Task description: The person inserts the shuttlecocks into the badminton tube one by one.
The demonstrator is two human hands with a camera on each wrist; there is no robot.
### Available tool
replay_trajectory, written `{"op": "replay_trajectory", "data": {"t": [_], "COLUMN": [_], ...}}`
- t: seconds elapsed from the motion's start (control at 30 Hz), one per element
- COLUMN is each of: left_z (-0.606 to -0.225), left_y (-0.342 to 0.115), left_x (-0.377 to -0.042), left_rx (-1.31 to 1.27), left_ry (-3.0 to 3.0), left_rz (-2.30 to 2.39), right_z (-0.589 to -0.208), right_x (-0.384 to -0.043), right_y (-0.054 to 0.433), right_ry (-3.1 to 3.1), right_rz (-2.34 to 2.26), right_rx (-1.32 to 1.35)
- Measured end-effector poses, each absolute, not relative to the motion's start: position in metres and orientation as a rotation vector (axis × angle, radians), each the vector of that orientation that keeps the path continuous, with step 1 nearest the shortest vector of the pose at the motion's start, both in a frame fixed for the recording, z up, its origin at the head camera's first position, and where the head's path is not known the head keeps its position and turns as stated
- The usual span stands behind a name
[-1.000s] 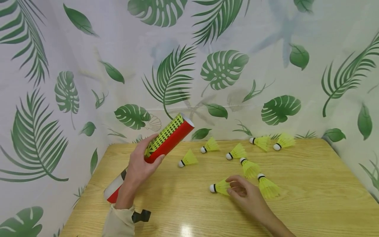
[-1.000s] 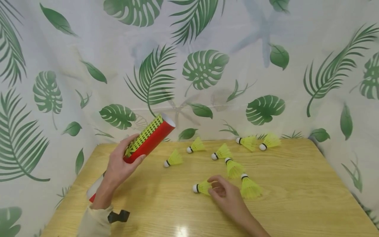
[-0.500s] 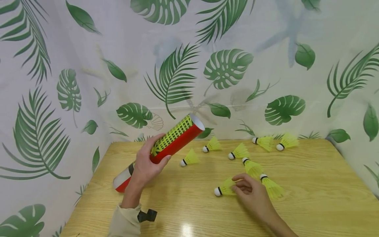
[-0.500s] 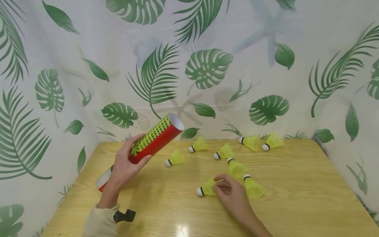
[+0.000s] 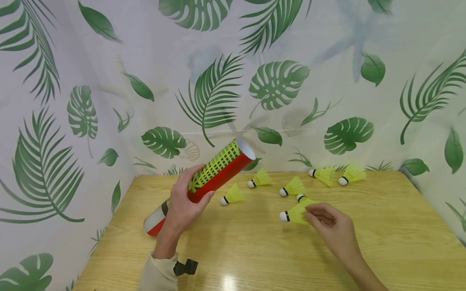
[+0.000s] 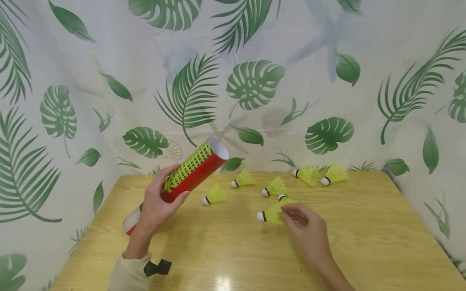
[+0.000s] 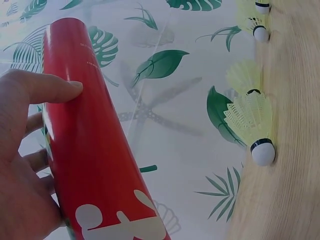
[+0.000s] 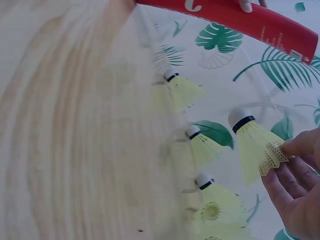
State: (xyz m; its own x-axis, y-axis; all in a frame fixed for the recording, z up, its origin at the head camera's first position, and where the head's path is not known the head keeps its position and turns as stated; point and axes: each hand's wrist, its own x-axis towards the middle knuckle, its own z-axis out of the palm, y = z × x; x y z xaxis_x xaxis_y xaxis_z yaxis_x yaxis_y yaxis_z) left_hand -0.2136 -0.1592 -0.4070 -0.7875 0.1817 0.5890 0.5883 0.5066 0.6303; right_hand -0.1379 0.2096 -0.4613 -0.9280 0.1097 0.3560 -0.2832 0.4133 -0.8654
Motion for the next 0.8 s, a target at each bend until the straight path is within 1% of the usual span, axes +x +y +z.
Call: {"op": "replay_trajectory", "data": {"t": [0.33, 0.8], "left_z": [-0.412, -0.411], "left_y": [-0.157, -0.157], "left_x": [-0.215, -0.212], "left_rx": [-0.671, -0.687], "left_ry": [-2.162, -2.171], "left_rz": [-1.200, -1.196], "right_z": [-0.433, -0.399], "right_x": [-0.139, -0.147], "right_y": [0.225, 0.233], "right_ry": [-2.213, -2.067], "right_rz": [1.517, 1.516], "right_rx": [0.092, 0.096]}}
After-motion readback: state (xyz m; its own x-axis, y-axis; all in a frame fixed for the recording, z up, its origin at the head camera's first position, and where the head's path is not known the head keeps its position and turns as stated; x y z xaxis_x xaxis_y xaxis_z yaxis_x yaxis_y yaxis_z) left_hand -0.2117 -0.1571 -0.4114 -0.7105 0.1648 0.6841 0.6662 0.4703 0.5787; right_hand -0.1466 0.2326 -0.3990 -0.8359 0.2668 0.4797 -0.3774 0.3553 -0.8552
